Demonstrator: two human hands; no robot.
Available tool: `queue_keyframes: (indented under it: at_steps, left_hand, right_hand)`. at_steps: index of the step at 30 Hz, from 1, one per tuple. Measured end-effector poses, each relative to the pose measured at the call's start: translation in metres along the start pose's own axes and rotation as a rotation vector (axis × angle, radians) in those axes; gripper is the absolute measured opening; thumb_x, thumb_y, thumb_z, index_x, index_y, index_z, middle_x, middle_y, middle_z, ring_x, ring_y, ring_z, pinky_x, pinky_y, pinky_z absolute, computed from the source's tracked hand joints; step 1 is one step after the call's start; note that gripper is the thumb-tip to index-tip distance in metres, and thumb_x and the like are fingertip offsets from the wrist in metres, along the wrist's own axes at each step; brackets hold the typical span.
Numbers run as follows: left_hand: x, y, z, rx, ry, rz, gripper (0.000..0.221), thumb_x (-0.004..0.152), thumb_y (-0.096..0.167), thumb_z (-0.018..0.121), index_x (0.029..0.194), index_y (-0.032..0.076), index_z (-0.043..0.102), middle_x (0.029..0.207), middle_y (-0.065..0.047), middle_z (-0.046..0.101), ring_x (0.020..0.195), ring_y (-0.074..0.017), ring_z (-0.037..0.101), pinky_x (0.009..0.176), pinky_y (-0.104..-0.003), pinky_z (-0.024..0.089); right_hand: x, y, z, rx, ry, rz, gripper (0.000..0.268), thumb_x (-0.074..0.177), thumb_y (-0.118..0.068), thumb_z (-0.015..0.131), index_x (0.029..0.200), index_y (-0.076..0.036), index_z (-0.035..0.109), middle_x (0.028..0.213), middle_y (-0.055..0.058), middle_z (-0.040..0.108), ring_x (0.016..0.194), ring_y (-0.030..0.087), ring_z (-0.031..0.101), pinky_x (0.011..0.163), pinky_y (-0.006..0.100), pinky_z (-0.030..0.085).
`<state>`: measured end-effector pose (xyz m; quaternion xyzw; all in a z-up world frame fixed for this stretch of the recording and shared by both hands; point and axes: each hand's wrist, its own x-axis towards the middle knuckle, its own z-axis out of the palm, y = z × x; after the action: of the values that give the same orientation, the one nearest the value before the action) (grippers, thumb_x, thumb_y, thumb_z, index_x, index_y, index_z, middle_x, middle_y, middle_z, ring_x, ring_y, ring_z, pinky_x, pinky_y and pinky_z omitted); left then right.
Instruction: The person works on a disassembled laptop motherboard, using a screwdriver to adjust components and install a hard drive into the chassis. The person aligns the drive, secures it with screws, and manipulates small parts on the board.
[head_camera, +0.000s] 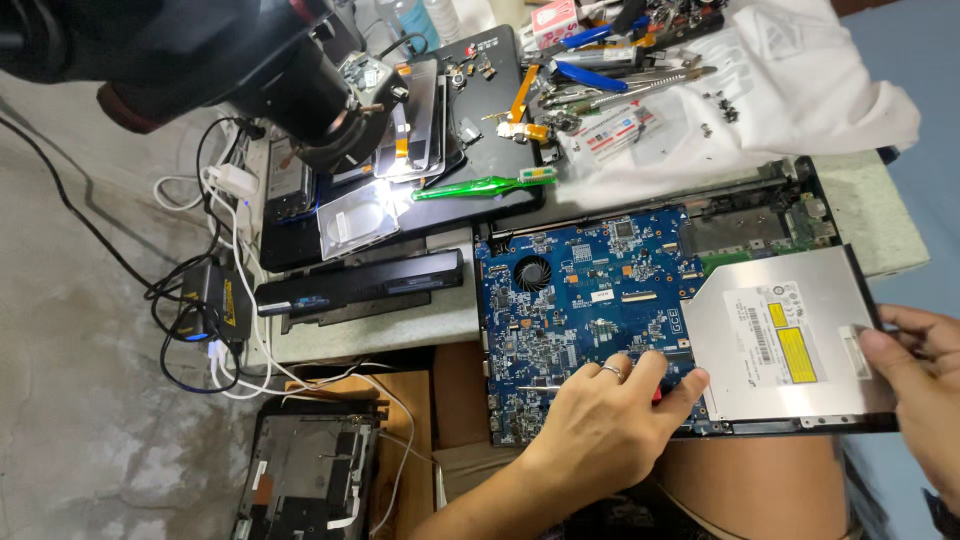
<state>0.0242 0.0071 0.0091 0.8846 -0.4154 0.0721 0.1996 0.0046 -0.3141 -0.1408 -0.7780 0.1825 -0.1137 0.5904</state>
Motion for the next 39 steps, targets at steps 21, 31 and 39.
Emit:
queue_keyframes:
  at_steps: [21, 31, 39]
  left_hand:
    - [0.034, -0.007, -0.029, -0.384, 0.174, -0.288, 0.054, 0.094, 0.027, 0.076, 0.136, -0.002, 0.059, 0.088, -0.010, 0.065, 0.068, -0.0225, 0.065, 0.062, -0.032, 0.052]
    - [-0.004, -0.067, -0.028, -1.711, 0.221, -0.923, 0.025, 0.093, 0.015, 0.076, 0.113, 0.001, 0.069, 0.070, 0.004, 0.059, 0.046, -0.0005, 0.045, 0.038, -0.019, 0.034]
    - [-0.032, -0.100, -0.021, -1.821, 0.403, -1.010, 0.024, 0.098, 0.016, 0.069, 0.114, -0.001, 0.064, 0.073, 0.002, 0.061, 0.044, -0.0003, 0.038, 0.040, -0.019, 0.031]
  right_hand:
    - [-0.001, -0.098, 0.020, 0.220, 0.107, 0.051, 0.030, 0.119, -0.016, 0.050, 0.142, 0.003, 0.053, 0.120, 0.013, 0.063, 0.105, 0.018, 0.063, 0.094, 0.032, 0.054]
    - [0.000, -0.123, 0.041, 0.163, -0.346, -0.057, 0.042, 0.098, -0.001, 0.057, 0.140, -0.005, 0.056, 0.105, 0.007, 0.066, 0.088, 0.014, 0.064, 0.085, 0.028, 0.055]
    - [0.022, -0.083, 0.035, -0.546, -1.081, -0.428, 0.016, 0.077, -0.025, 0.081, 0.092, -0.029, 0.086, 0.094, -0.011, 0.077, 0.090, 0.012, 0.073, 0.081, 0.034, 0.049]
